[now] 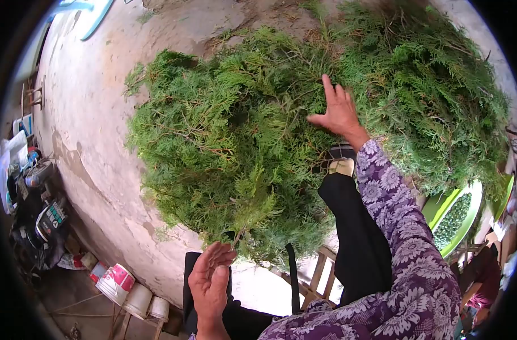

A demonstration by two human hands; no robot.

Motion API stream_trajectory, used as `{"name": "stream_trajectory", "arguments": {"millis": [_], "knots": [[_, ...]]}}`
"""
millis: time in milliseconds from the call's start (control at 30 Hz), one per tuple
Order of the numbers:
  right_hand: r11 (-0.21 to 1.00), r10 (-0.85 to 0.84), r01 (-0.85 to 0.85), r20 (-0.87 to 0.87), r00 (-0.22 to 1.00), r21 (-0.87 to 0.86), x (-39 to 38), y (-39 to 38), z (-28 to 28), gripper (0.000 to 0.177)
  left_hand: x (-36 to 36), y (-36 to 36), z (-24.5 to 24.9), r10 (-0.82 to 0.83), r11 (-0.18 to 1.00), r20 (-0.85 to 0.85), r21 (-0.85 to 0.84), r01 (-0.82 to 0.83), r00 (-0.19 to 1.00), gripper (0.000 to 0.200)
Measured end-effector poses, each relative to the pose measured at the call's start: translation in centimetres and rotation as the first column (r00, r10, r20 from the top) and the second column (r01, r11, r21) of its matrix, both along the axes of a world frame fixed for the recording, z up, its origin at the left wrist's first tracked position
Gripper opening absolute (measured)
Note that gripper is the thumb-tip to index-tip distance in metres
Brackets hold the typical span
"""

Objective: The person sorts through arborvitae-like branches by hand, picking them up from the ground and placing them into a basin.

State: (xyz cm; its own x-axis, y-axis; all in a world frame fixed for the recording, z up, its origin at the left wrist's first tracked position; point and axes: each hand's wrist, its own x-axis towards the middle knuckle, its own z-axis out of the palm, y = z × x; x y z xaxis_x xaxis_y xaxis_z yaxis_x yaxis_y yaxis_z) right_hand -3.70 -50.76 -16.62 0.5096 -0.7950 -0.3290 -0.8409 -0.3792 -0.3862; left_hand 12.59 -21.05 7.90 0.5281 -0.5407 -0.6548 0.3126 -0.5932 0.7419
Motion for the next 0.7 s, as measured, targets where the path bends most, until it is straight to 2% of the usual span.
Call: {"name": "stream_trajectory", "arguments": {"millis": [100,200,300,333,367,433,467,500,567,600,633,700], "knots": [[0.999,-0.016,0.016,0.005,1.0,-0.035,1.2,1.6,-0.3,0.104,-0.1,-0.2,0.1,0.004,1.0,-0.003,0.009,-0.004,1.0,0.048],[0.976,-0.065,0.057,-0.032,0.997,-0.209,1.9,2.2,-0.9,0.103,-0.2,-0.2,-0.1,-0.003,1.0,-0.008,0.018,0.003,1.0,0.048],[0.986,-0.065,0.063,-0.01,0.998,-0.152,2.1,2.1,-1.4,0.104,-0.3,-0.4,-0.1,-0.004,1.0,-0.011,0.02,0.004,1.0,0.048],[0.969,-0.034,0.043,0.044,0.998,-0.244,2.0,2.1,-1.8,0.094,-0.4,-0.4,-0.1,-0.005,1.0,-0.012,0.021,0.006,1.0,0.048],[0.969,-0.036,0.045,0.044,0.998,-0.244,2.0,1.9,-2.1,0.094,-0.5,-0.5,-0.2,-0.007,1.0,-0.011,0.019,0.007,1.0,0.048],[0.991,0.053,-0.058,-0.049,0.997,-0.122,2.0,1.5,-2.6,0.081,-0.6,-0.6,-0.2,-0.011,1.0,-0.01,0.016,0.011,1.0,0.048],[0.98,0.05,-0.052,-0.012,0.999,-0.192,1.7,1.6,-3.2,0.074,-0.6,-0.6,-0.3,-0.015,1.0,-0.012,0.016,0.016,1.0,0.047],[0.98,0.048,-0.049,-0.012,0.999,-0.193,1.6,1.2,-3.1,0.074,-0.5,-0.6,-0.3,-0.019,1.0,-0.015,0.015,0.02,1.0,0.046],[0.995,-0.056,0.059,0.043,0.998,-0.078,1.4,0.3,-2.9,0.081,-0.5,-0.7,-0.3,-0.022,1.0,-0.01,0.016,0.022,1.0,0.046],[0.996,-0.077,0.083,0.111,0.991,-0.044,1.4,-0.2,-1.6,0.074,-0.5,-0.7,-0.3,-0.021,1.0,-0.008,0.016,0.022,1.0,0.046],[0.996,-0.075,0.08,0.11,0.991,-0.043,1.3,-0.9,-1.4,0.074,-0.6,-0.7,-0.3,-0.018,1.0,-0.008,0.017,0.019,1.0,0.046],[0.968,-0.018,0.125,0.435,0.9,-0.219,0.9,-2.7,-1.3,0.071,-0.6,-0.7,-0.3,-0.021,1.0,-0.006,0.017,0.021,1.0,0.046]]}}
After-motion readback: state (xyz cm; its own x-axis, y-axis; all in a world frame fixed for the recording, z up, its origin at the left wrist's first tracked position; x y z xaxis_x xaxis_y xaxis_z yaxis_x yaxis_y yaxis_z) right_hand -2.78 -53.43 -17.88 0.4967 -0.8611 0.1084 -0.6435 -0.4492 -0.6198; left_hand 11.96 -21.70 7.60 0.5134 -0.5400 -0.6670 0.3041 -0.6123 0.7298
